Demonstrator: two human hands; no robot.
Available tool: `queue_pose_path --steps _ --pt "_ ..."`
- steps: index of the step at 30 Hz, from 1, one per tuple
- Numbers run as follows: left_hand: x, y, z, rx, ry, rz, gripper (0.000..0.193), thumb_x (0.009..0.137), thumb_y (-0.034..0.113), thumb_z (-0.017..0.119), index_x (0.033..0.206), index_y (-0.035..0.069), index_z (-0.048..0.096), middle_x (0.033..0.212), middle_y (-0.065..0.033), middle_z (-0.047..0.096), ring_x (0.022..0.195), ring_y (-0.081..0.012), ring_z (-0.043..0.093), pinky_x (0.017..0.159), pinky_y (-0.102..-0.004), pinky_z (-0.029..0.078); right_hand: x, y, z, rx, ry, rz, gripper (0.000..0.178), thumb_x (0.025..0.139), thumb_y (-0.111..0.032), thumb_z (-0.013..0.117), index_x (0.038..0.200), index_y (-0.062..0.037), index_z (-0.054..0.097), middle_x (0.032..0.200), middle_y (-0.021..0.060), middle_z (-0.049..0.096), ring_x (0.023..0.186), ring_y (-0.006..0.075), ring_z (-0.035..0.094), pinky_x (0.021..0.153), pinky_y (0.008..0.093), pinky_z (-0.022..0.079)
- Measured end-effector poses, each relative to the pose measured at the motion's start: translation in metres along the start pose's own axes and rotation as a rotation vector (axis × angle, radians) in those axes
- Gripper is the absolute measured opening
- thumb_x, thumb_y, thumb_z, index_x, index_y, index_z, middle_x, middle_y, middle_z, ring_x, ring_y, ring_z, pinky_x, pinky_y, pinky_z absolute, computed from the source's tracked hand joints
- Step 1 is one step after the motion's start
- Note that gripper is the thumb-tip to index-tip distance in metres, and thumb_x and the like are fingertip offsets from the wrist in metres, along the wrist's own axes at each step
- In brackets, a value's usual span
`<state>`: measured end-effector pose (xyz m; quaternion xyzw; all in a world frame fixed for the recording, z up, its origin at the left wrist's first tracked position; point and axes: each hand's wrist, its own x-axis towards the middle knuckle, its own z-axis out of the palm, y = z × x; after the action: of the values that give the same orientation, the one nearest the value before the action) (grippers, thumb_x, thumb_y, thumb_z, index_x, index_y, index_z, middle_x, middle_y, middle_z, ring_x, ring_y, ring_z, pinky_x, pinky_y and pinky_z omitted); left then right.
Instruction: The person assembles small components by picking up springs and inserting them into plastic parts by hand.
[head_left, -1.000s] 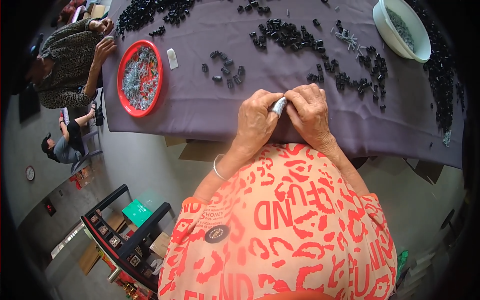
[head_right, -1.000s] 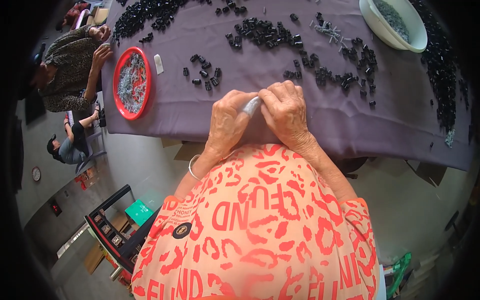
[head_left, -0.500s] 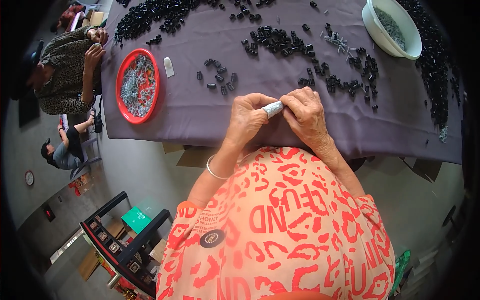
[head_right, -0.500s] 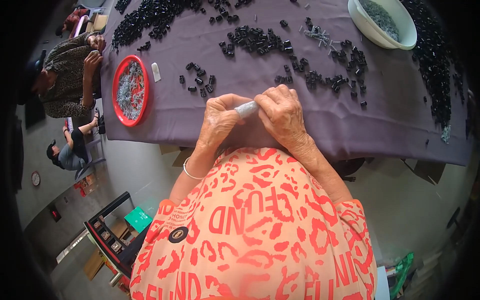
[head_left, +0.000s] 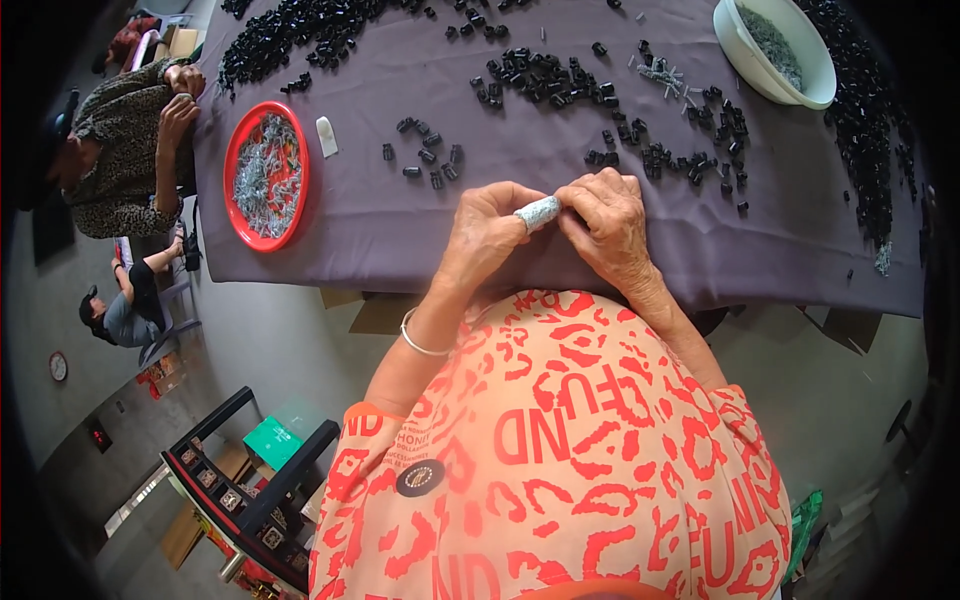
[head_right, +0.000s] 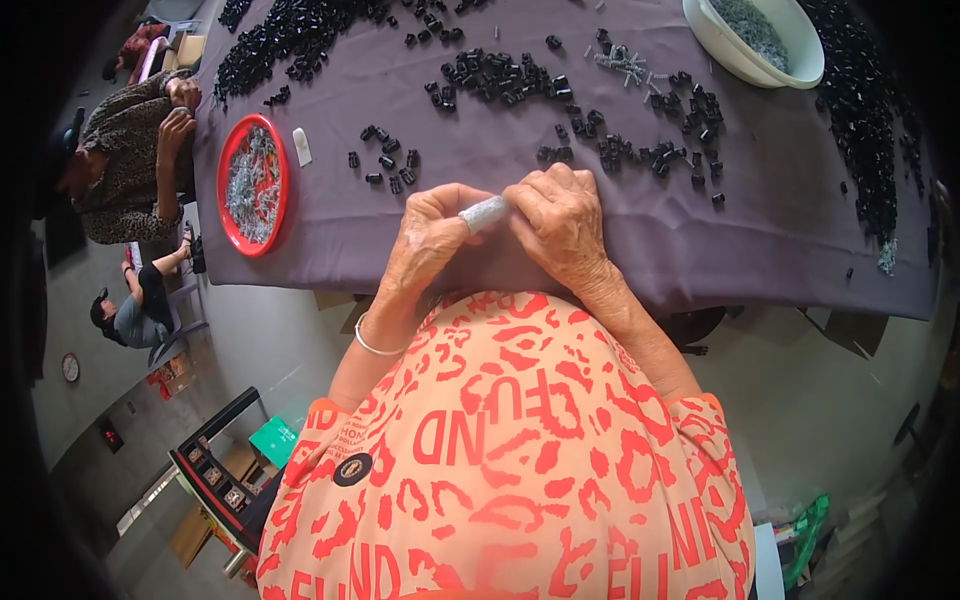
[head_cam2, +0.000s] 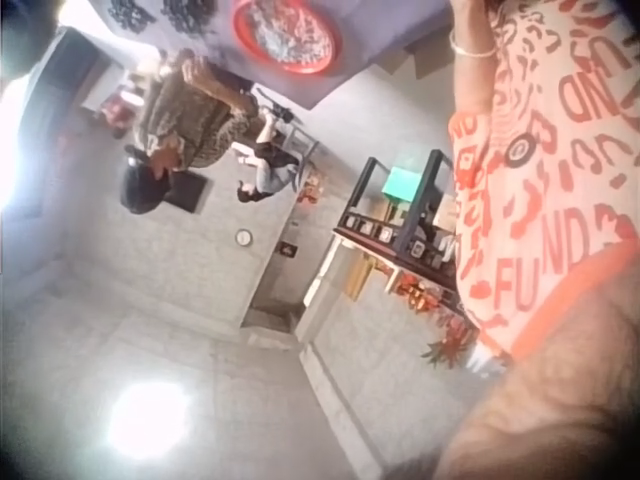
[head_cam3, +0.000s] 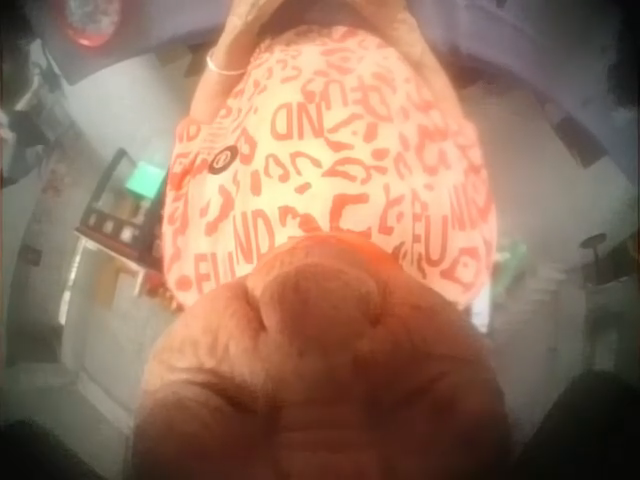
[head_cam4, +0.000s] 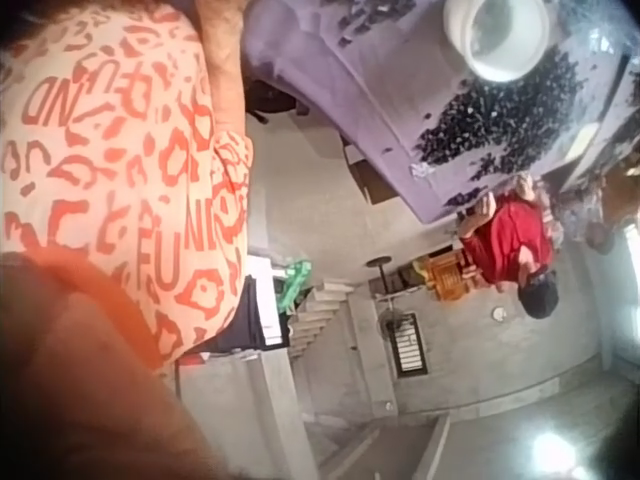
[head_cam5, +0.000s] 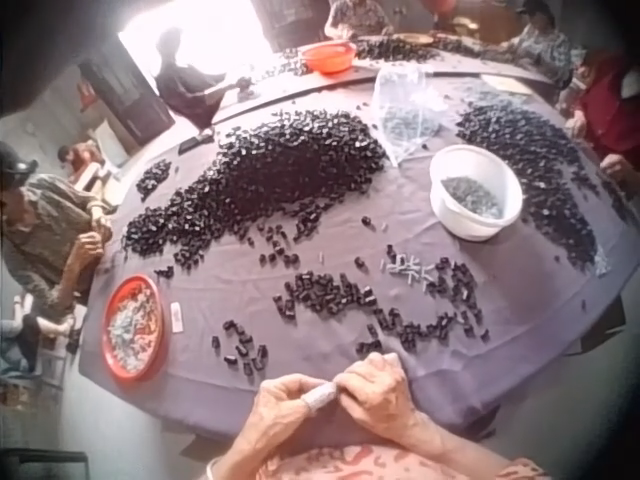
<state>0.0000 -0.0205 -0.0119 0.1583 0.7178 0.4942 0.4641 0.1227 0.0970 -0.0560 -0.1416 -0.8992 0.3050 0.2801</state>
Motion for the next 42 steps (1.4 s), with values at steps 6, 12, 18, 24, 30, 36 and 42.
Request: queue_pose_path --steps 6,12,18,24,30,36,42 --pt "0.005 0.009 -0.002 0.057 -0.037 -0.143 0.015 0.081 0.009 0.067 0.091 -0.001 0.068 0.077 -0.005 0.067 0.062 -0.0076 0.061 0.053 -0.0191 0.049 -0.001 0.001 0.0 0.009 -0.012 0.027 0.02 0.064 -0.004 0.069 0.083 -0.0091 0.064 0.081 0.0002 0.063 0.078 0.0186 0.056 0.072 0.0335 0.038" --pt "0.011 0.006 -0.006 -0.062 -0.13 -0.215 0.021 0.081 0.009 0.066 0.1 0.0 0.068 0.081 -0.0065 0.068 0.064 -0.0098 0.063 0.056 -0.0204 0.051 0.001 0.001 -0.004 0.009 -0.066 0.027 0.023 0.063 -0.004 0.069 0.085 -0.0088 0.063 0.084 0.0012 0.063 0.079 0.0195 0.056 0.072 0.0336 0.037" --pt "0.01 0.004 -0.005 -0.126 -0.11 -0.222 0.02 0.082 0.01 0.064 0.099 0.001 0.07 0.079 -0.0059 0.068 0.063 -0.0097 0.063 0.057 -0.0195 0.052 0.01 -0.008 -0.021 0.127 -0.091 0.038 0.03 0.067 -0.005 0.067 0.096 -0.0061 0.061 0.096 0.0066 0.062 0.087 0.0242 0.057 0.082 0.0374 0.04" --pt "0.01 -0.033 -0.014 0.232 -0.082 0.524 0.024 0.08 0.009 0.064 0.102 0.0 0.061 0.095 -0.0088 0.064 0.087 -0.0196 0.063 0.072 -0.0284 0.051 0.037 -0.027 0.02 0.101 -0.161 -0.191 0.038 0.081 -0.028 0.059 0.111 -0.0051 0.06 0.109 0.0101 0.062 0.11 0.0275 0.055 0.099 0.0422 0.038" --pt "0.007 -0.032 -0.013 0.076 -0.077 0.295 0.035 0.081 0.008 0.062 0.114 0.002 0.05 0.11 -0.0128 0.053 0.106 -0.0253 0.054 0.088 -0.0331 0.045 0.036 -0.018 0.03 0.141 -0.284 -0.151 0.054 0.09 -0.05 0.042 0.118 -0.0084 0.06 0.116 0.0103 0.063 0.118 0.0263 0.053 0.107 0.0446 0.033" --pt "0.008 -0.018 -0.011 0.118 -0.072 0.403 0.026 0.08 0.006 0.061 0.105 -0.001 0.055 0.103 -0.0127 0.059 0.098 -0.0223 0.058 0.082 -0.0318 0.047 0.035 -0.012 0.033 0.153 -0.25 -0.165 0.048 0.086 -0.045 0.052 0.116 -0.009 0.06 0.113 0.0065 0.064 0.115 0.0219 0.055 0.105 0.0428 0.033" --pt "0.011 -0.018 -0.013 0.083 -0.095 0.301 0.022 0.08 0.007 0.062 0.099 -0.003 0.058 0.097 -0.0123 0.062 0.091 -0.0212 0.06 0.076 -0.0318 0.049 0.039 -0.013 0.031 0.196 -0.314 -0.122 0.055 0.091 -0.053 0.039 0.118 -0.0096 0.06 0.116 0.0085 0.063 0.117 0.0249 0.054 0.108 0.0461 0.031"
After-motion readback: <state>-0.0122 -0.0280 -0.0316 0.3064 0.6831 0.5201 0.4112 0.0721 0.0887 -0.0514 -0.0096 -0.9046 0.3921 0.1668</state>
